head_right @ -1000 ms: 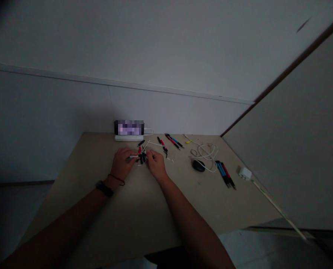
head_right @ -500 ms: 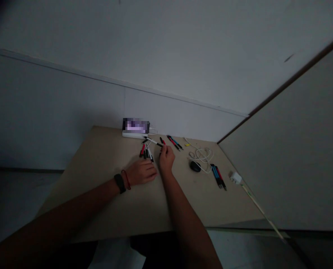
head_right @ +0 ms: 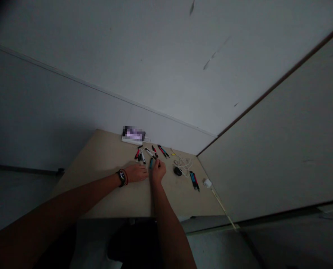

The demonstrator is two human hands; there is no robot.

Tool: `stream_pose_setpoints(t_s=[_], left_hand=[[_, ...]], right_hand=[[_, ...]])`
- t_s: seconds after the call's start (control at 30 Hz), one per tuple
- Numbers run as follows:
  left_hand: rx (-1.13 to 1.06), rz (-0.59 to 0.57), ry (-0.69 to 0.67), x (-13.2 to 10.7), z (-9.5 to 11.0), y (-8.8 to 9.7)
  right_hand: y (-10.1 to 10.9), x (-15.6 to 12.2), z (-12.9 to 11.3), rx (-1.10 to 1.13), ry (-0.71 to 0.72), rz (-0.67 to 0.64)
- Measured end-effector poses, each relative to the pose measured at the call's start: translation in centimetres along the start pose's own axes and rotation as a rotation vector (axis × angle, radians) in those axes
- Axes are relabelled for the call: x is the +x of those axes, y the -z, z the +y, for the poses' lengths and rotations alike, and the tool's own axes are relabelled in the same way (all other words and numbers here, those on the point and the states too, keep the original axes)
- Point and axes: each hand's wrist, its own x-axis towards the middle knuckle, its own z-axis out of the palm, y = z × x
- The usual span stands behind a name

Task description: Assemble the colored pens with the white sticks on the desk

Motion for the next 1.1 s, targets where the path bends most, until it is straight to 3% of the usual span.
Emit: stream_pose_setpoints(t_s=[0.53,1.1], left_hand=[[-0.015,-0.064,0.213,-3.3,1.4,2.1],[0.087,-0.081,0.477,-8.5,3.3,5.4]], right_hand=[[1.8,-3.0,-1.3,-0.106,0.059,-0.117],[6.4,-9.4,-3.5,-0.292,0.249,-0.255]])
